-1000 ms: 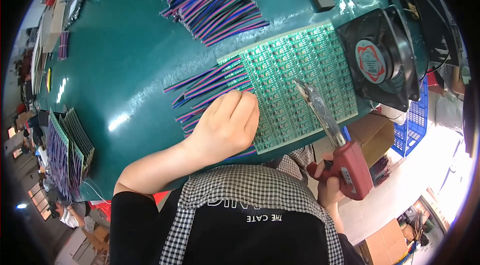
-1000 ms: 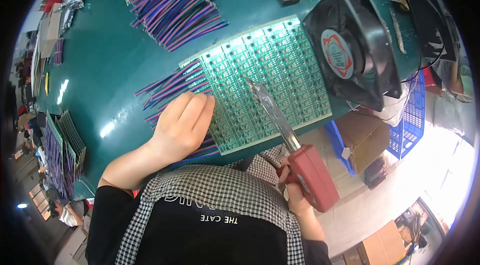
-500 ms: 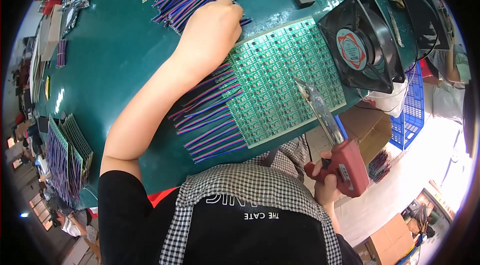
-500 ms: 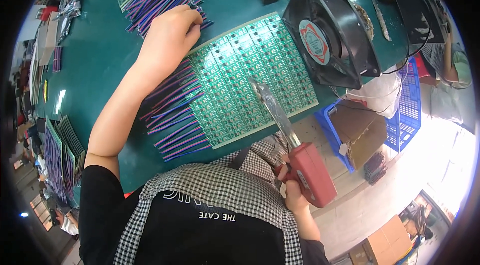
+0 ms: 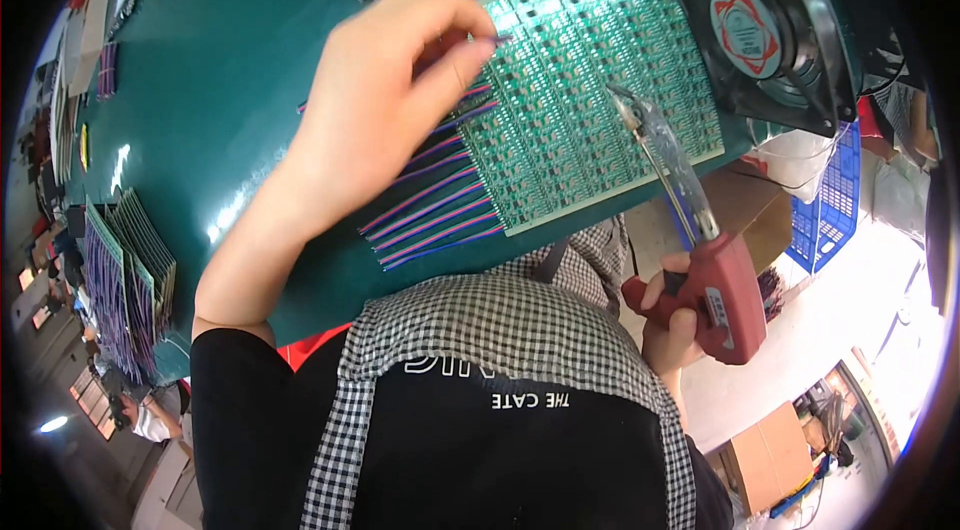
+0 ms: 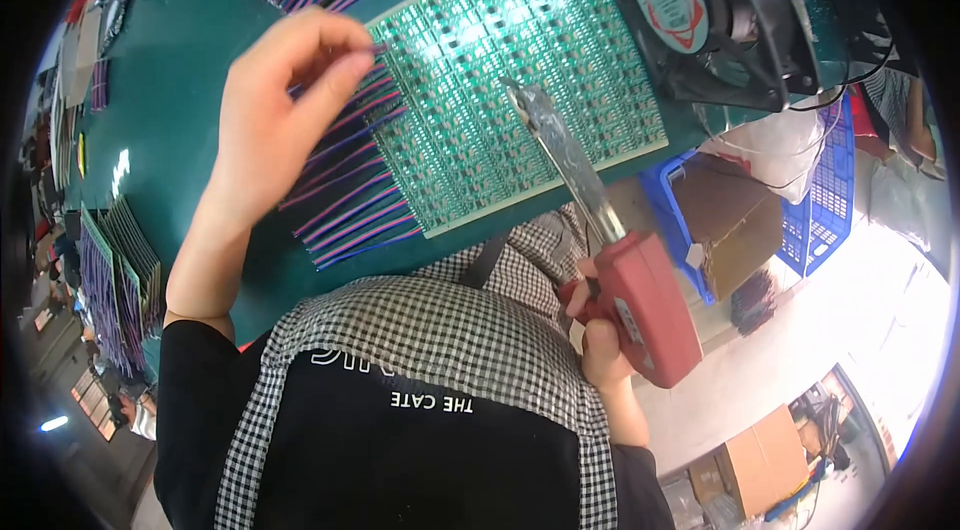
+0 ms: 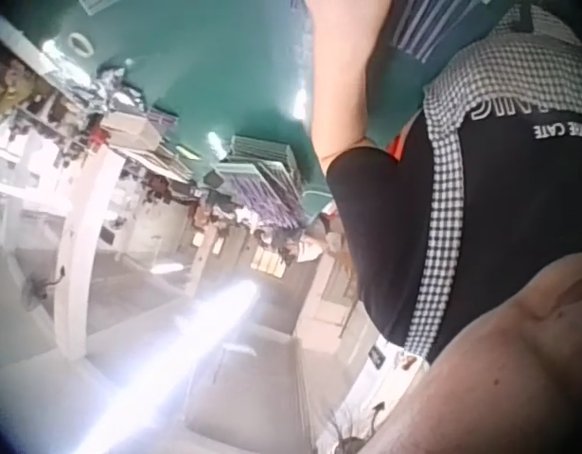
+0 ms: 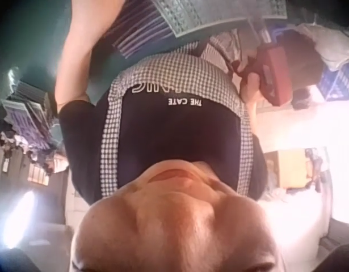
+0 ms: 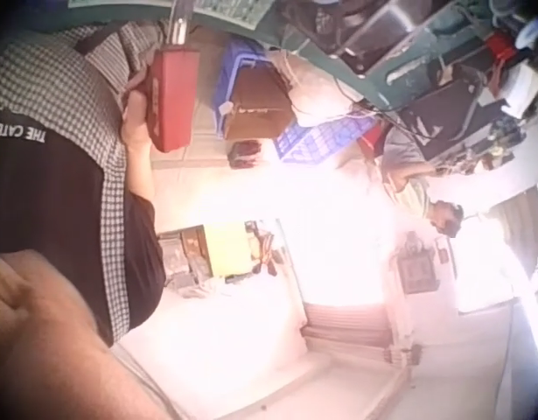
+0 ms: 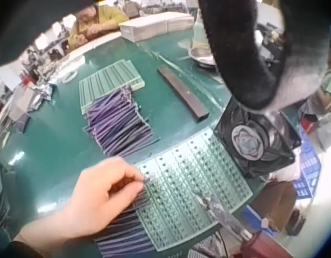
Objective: The person solders wire strips to a printed circuit board using a soldering iron.
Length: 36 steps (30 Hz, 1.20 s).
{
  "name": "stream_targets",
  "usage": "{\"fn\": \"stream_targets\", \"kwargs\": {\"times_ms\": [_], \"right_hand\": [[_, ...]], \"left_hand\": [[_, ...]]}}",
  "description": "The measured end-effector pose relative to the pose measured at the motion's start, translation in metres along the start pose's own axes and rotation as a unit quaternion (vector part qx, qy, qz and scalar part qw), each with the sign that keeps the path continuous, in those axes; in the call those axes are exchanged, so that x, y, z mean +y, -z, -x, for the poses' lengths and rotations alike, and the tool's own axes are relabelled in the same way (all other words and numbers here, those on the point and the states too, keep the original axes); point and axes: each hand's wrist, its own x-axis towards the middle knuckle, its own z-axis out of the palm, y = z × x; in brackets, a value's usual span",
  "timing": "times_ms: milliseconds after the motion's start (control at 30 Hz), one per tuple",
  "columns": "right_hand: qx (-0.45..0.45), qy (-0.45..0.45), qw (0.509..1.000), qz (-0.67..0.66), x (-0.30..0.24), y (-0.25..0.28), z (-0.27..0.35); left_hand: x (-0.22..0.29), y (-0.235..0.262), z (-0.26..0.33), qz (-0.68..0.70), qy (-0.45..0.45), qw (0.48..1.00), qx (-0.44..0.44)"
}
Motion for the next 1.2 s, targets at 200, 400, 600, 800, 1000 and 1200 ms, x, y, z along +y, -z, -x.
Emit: {"fn": "stream_targets", "kwargs": {"times_ms": [200,400,600,800,1000,1200], "right_hand": [[-0.041,-0.011,0.999,-0.028,-0.002,-0.004,-0.008],[-0.043,-0.068,0.997,-0.003,-0.004,-0.013,-0.014],[-0.064,-0.090,0.994,0.001,-0.004,-0.006,-0.018],[-0.077,-0.077,0.991,0.074,0.000,0.002,-0.020],[-0.114,-0.056,0.986,0.103,0.005,0.013,-0.017],[-0.160,0.046,0.953,0.254,0.013,0.028,-0.017]], "left_hand": [[-0.004,-0.025,0.032,-0.173,-0.172,0.969,0.027],[-0.019,-0.037,0.035,-0.270,-0.273,0.922,0.056],[-0.019,-0.042,0.036,-0.280,-0.269,0.920,0.052],[-0.017,-0.044,0.035,-0.291,-0.262,0.918,0.057],[-0.016,-0.043,0.037,-0.285,-0.246,0.925,0.052],[-0.014,-0.047,0.036,-0.292,-0.235,0.926,0.054]]}}
